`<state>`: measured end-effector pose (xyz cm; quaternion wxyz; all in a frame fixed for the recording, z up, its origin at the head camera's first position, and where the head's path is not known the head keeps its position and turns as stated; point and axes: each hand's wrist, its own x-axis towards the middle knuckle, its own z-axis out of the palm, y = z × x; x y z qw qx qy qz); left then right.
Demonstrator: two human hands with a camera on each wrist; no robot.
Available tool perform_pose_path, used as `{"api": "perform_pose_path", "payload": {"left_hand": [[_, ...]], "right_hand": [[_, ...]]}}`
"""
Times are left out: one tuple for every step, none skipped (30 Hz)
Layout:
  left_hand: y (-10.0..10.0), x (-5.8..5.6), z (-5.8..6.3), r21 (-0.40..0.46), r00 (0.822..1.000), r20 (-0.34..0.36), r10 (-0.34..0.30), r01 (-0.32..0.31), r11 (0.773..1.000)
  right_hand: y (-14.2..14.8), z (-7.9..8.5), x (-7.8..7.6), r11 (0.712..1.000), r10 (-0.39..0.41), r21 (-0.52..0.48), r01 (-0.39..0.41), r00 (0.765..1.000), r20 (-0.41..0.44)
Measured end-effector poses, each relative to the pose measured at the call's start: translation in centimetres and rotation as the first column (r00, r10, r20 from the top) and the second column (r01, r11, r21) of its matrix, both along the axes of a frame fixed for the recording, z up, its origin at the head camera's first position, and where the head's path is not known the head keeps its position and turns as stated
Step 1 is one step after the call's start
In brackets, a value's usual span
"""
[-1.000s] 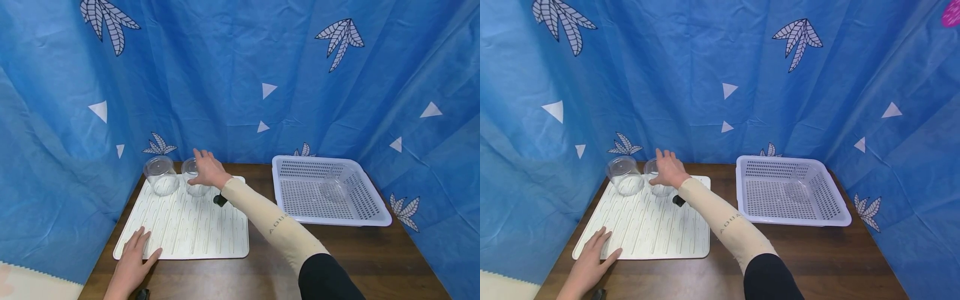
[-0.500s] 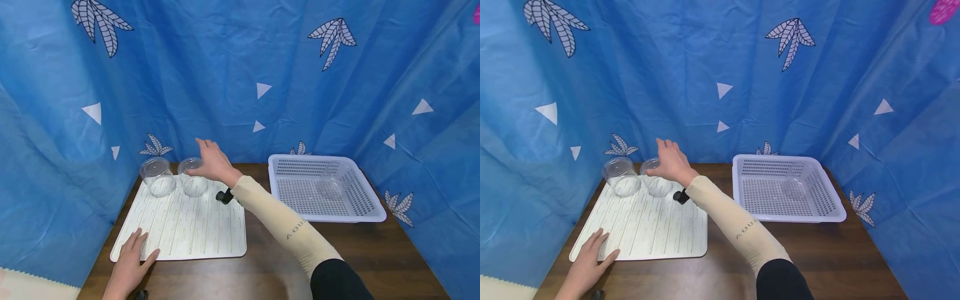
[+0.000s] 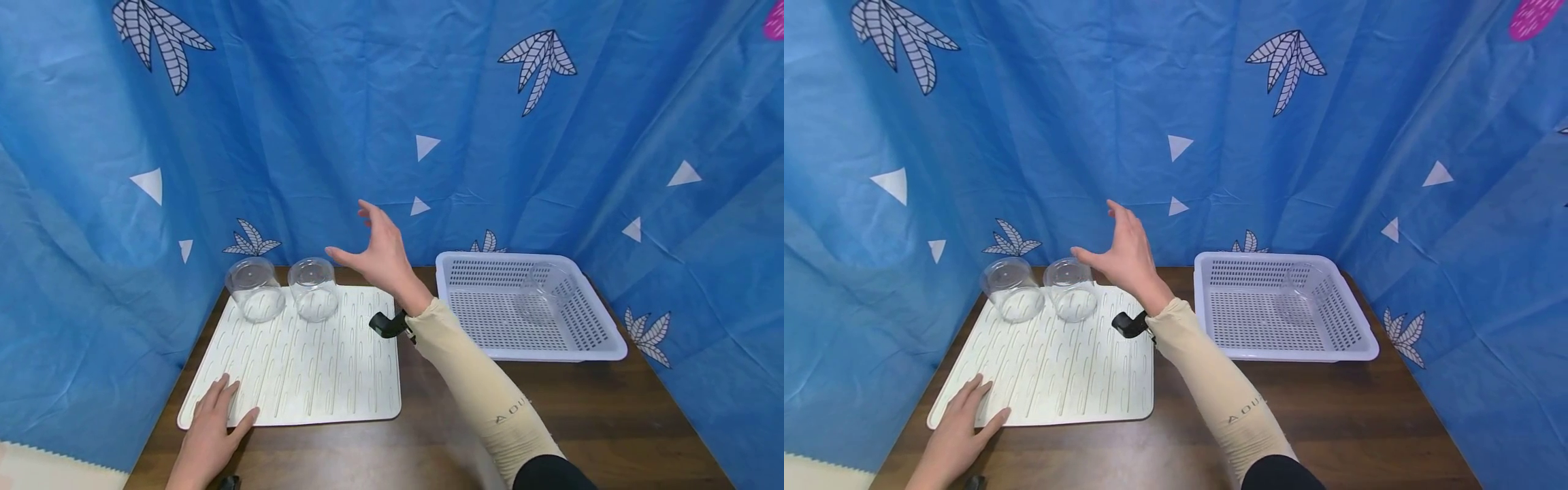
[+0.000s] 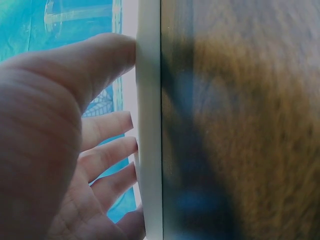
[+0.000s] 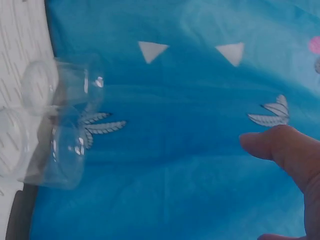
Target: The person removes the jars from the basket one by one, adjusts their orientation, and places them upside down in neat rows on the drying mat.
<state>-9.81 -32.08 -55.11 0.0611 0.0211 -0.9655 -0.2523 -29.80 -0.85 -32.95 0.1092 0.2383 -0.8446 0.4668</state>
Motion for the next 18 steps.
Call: {"api": "perform_pose_path", "payload": {"left_hand": [[0.0,0.0,0.0,-0.001,1.0,0.002,0.001,-0.001,1.0],[0.0,0.0,0.0,0.0,1.0,0.007,0.001,-0.001,1.0],[0.0,0.1,0.1,0.002,1.0,0.01,0.001,-0.001,1.0],[0.0,0.1,0.1,0.002,1.0,0.015,0.001,-0.001,1.0],[0.0,0.1,0.1,0.004,1.0,0.017,0.001,-0.001,1.0],[0.0,0.0,0.1,0.005,1.0,0.02,0.0,0.0,1.0],[0.1,0.0,0.1,0.007,1.0,0.023,0.0,0.0,1.0],[0.1,0.0,0.1,0.008,1.0,0.027,-0.001,0.001,1.0],[0.1,0.0,0.1,0.009,1.0,0.03,-0.001,0.001,1.0],[0.1,0.0,0.1,0.009,0.999,0.032,0.0,0.0,1.0],[0.2,0.0,0.2,0.008,0.999,0.034,0.0,0.0,1.0],[0.2,0.0,0.2,0.008,0.999,0.035,0.001,-0.001,1.0],[0.2,0.0,0.2,0.008,0.999,0.036,0.002,-0.002,1.0],[0.2,0.0,0.2,0.007,0.999,0.037,0.003,-0.003,1.0],[0.2,0.0,0.2,0.008,0.999,0.038,0.004,-0.004,1.0],[0.3,0.0,0.2,0.008,0.999,0.038,0.003,-0.004,1.0],[0.3,0.0,0.2,0.008,0.999,0.038,0.004,-0.004,1.0],[0.3,0.1,0.2,0.009,0.999,0.038,0.004,-0.004,1.0]], "right_hand": [[0.4,0.1,0.1,1.0,-0.009,-0.021,0.009,1.0,-0.005],[0.9,0.3,0.2,0.999,-0.019,-0.038,0.019,1.0,-0.008],[1.4,0.4,0.3,0.998,-0.029,-0.055,0.029,0.999,-0.014],[1.8,0.5,0.4,0.997,-0.04,-0.071,0.038,0.999,-0.021],[2.3,0.5,0.4,0.995,-0.051,-0.087,0.048,0.998,-0.03],[2.8,0.6,0.5,0.993,-0.064,-0.102,0.06,0.997,-0.041],[3.3,0.7,0.5,0.99,-0.079,-0.118,0.073,0.995,-0.053],[3.8,0.7,0.6,0.987,-0.097,-0.132,0.087,0.993,-0.067],[4.3,0.8,0.6,0.984,-0.114,-0.146,0.101,0.99,-0.083],[4.7,0.8,0.6,0.98,-0.133,-0.16,0.116,0.986,-0.098],[5.2,0.8,0.6,0.976,-0.151,-0.176,0.129,0.982,-0.115],[5.6,0.8,0.5,0.971,-0.169,-0.192,0.142,0.977,-0.129],[6.0,0.9,0.5,0.966,-0.187,-0.207,0.155,0.972,-0.142],[6.4,0.9,0.4,0.961,-0.205,-0.219,0.169,0.967,-0.153],[6.8,0.9,0.4,0.956,-0.222,-0.231,0.182,0.961,-0.163],[7.1,0.9,0.3,0.951,-0.241,-0.238,0.198,0.955,-0.17],[7.5,0.9,0.2,0.946,-0.261,-0.244,0.215,0.949,-0.176],[7.8,0.8,0.1,0.941,-0.281,-0.246,0.234,0.942,-0.18]]}}
